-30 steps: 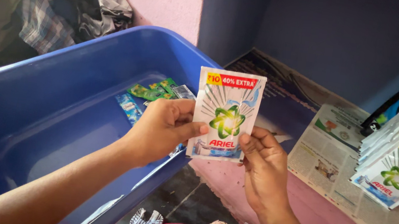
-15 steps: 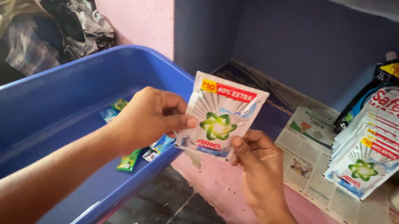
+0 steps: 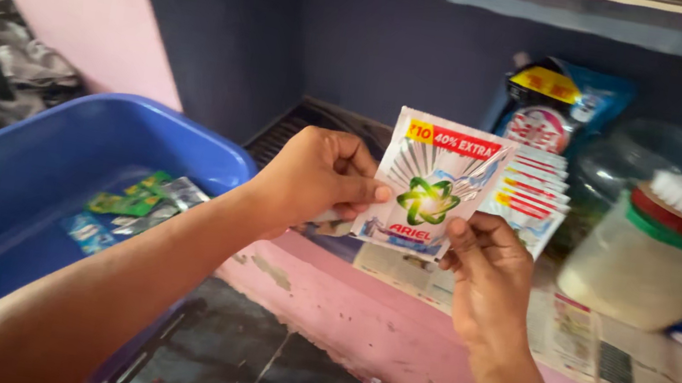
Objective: The person repeatedly picks small detergent packets from a blue plastic tub, turns them over to check the front, and places them in a neat vertical stack on a newspaper-covered surface. The person handles the packets one at a time and continues stacking them until the tub is nearly empty.
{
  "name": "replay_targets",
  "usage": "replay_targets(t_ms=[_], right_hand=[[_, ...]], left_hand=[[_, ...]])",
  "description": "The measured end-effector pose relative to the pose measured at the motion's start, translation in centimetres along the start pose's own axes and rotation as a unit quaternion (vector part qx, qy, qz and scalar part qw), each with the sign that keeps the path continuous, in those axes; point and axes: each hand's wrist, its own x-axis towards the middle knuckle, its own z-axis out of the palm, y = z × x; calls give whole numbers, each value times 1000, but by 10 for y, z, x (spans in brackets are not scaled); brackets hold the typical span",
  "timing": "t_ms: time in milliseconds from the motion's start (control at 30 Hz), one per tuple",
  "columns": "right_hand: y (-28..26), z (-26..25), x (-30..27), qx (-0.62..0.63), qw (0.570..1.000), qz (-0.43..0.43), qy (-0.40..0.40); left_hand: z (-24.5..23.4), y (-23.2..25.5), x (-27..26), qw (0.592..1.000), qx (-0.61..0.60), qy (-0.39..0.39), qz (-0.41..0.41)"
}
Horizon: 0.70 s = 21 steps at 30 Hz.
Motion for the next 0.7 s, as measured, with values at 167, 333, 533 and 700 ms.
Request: replay_targets(t_ms=[167, 333, 533, 700], right_hand=[[-13, -52, 8, -30, 997, -62, 35], [-5, -105, 11, -118, 986, -66, 93], [21, -161, 11, -188, 972, -46, 132], [42, -190, 10, -212, 966, -25, 146]], left_hand=[[49, -30, 52, 996, -64, -29, 50], [104, -98, 92, 984, -156, -25, 89], [166, -181, 107, 966, -250, 25, 67], [190, -211, 112, 968, -242, 61, 30]])
